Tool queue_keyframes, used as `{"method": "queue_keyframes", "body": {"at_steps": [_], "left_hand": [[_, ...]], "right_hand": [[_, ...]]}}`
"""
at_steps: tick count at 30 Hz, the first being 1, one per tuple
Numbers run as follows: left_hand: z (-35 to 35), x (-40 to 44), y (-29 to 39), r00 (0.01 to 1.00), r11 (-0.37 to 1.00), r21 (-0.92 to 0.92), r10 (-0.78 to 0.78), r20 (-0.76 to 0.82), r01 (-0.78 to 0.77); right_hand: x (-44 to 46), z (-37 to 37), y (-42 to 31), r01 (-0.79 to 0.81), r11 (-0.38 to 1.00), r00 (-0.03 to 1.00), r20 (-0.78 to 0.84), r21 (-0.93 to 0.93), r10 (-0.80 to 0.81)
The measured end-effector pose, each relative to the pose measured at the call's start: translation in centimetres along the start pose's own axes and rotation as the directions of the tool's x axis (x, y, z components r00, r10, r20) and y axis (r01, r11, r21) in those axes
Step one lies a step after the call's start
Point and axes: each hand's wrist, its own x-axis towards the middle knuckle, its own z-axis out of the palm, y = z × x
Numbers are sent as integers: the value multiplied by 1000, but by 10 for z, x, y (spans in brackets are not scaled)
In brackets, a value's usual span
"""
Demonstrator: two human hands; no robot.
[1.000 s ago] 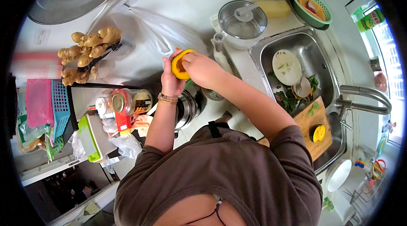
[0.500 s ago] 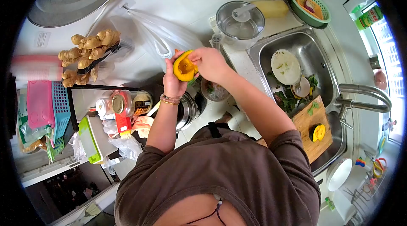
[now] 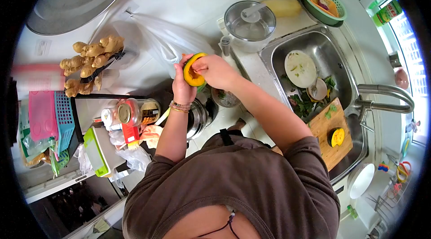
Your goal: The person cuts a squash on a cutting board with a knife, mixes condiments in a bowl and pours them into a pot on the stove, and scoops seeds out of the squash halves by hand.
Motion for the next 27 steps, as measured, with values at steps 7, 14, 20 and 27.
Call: {"method": "queue_keyframes", "body": {"at_steps": [7, 14, 20, 27], "left_hand": [[-2, 1, -10, 999, 997, -66, 45, -10, -46], [6, -3, -9, 997, 989, 134, 66, -39, -60], [6, -8, -15, 984, 973, 208, 127, -125, -99], [-27, -10, 9, 969, 967, -233, -154, -193, 107]], "right_hand": [[-9, 13, -17, -87, 989, 996, 19, -123, 90], [-5, 17, 8, -45, 998, 995, -93, -32, 42], [-8, 12, 18, -93, 975, 990, -88, 203, 112], [-27, -13, 29, 67, 934, 994, -54, -351, -91]]}}
